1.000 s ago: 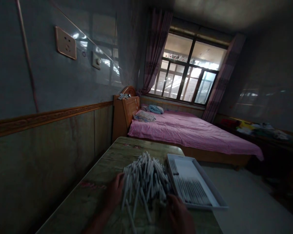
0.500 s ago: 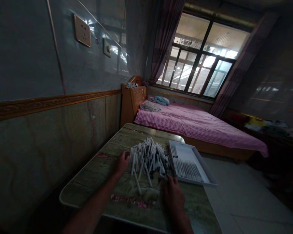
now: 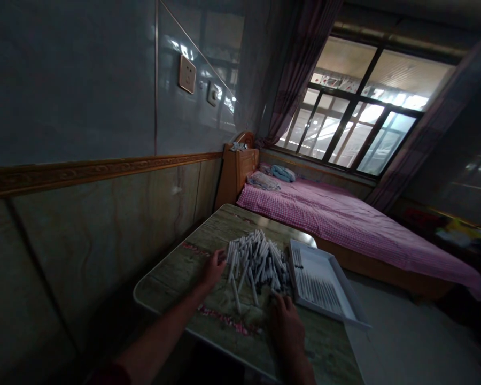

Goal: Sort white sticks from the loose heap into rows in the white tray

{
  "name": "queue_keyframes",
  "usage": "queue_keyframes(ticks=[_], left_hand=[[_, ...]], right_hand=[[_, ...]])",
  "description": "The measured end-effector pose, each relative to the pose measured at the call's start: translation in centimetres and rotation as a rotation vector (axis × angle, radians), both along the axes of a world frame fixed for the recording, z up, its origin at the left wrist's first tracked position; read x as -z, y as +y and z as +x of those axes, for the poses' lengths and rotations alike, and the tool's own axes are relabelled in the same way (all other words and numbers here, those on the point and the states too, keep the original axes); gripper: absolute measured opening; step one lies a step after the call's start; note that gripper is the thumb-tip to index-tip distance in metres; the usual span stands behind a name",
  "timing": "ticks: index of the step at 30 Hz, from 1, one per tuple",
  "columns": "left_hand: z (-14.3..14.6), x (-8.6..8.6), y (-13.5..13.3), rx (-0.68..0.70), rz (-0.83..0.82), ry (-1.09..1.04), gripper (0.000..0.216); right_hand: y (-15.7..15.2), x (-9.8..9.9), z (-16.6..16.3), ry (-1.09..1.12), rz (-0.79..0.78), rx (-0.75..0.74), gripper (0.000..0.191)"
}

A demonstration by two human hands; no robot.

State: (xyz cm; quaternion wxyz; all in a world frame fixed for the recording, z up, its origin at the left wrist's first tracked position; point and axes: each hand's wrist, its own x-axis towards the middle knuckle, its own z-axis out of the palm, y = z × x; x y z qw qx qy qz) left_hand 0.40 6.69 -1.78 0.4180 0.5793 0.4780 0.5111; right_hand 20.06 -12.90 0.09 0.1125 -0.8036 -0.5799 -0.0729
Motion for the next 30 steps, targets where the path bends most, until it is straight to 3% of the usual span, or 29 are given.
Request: queue_keyframes(ticks=[5,10,15,20,23,30], left_hand=[[0.1,-1.0,-3.9,0.058,0.118,0.092,0.033],[2.2,-1.8,-6.6,0.334,0.566,0.651,0.033],[4.5,-1.9,-6.7,0.373,0.653,0.874,0.024],[5.0,-3.2,-6.1,0.461,0.759,1.052,0.018],[4.8,-3.5,-5.7,0.516,0.848,1.102,0.017],[3.8,-2.2,-5.4,0.542,0.901,0.994,0.019]], right_hand=[[0.0,0.2,0.2,0.031,0.014,-0.028,0.041],[-0.3,0.2,0.3,0.042,0.004,-0.03,0.043],[-0.6,-0.1,0.0,0.007,-0.015,-0.031,0.041],[-1.1,-0.4,0.1,0.039,0.006,-0.099,0.037],[-1.2,-0.2,0.6,0.147,0.045,-0.175,0.036],[-0.1,-1.0,1.0,0.223,0.074,-0.154,0.034]])
